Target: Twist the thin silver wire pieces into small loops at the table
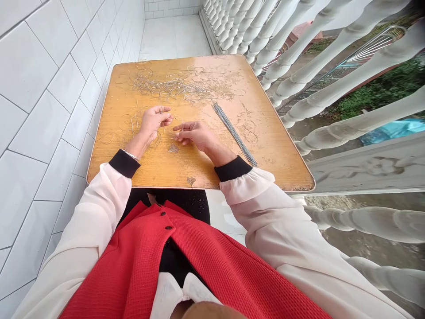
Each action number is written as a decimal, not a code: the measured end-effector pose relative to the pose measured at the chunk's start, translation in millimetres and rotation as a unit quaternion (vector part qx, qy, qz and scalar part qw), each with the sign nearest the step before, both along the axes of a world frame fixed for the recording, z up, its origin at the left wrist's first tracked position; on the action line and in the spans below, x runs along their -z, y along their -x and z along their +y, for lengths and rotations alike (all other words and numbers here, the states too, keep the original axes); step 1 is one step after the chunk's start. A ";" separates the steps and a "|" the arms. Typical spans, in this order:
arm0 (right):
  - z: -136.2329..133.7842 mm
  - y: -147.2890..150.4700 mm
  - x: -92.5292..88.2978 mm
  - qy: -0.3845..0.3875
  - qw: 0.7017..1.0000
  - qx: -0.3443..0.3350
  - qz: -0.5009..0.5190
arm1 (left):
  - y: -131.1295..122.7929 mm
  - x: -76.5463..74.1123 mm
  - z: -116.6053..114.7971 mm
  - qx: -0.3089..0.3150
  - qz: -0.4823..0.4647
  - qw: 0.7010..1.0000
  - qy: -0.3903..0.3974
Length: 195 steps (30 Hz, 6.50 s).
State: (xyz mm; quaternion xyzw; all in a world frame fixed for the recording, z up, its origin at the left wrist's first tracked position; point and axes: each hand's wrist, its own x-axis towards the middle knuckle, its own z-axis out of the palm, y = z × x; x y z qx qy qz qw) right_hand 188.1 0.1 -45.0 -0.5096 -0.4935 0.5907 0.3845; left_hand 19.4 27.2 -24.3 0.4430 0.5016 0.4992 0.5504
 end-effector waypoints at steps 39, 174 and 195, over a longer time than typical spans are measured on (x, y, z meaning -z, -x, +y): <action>-8.7 14.0 7.1 -0.177 0.977 0.024 -0.115 | -8.7 -9.1 -1.8 0.004 0.020 1.000 0.007; 24.7 -36.0 -2.9 -0.352 0.866 0.099 -0.342 | -20.1 -7.0 -25.3 0.135 0.068 0.988 0.035; 30.2 -18.4 1.2 -0.402 0.818 0.114 -0.394 | -28.1 -1.0 -25.5 0.122 0.023 0.992 0.039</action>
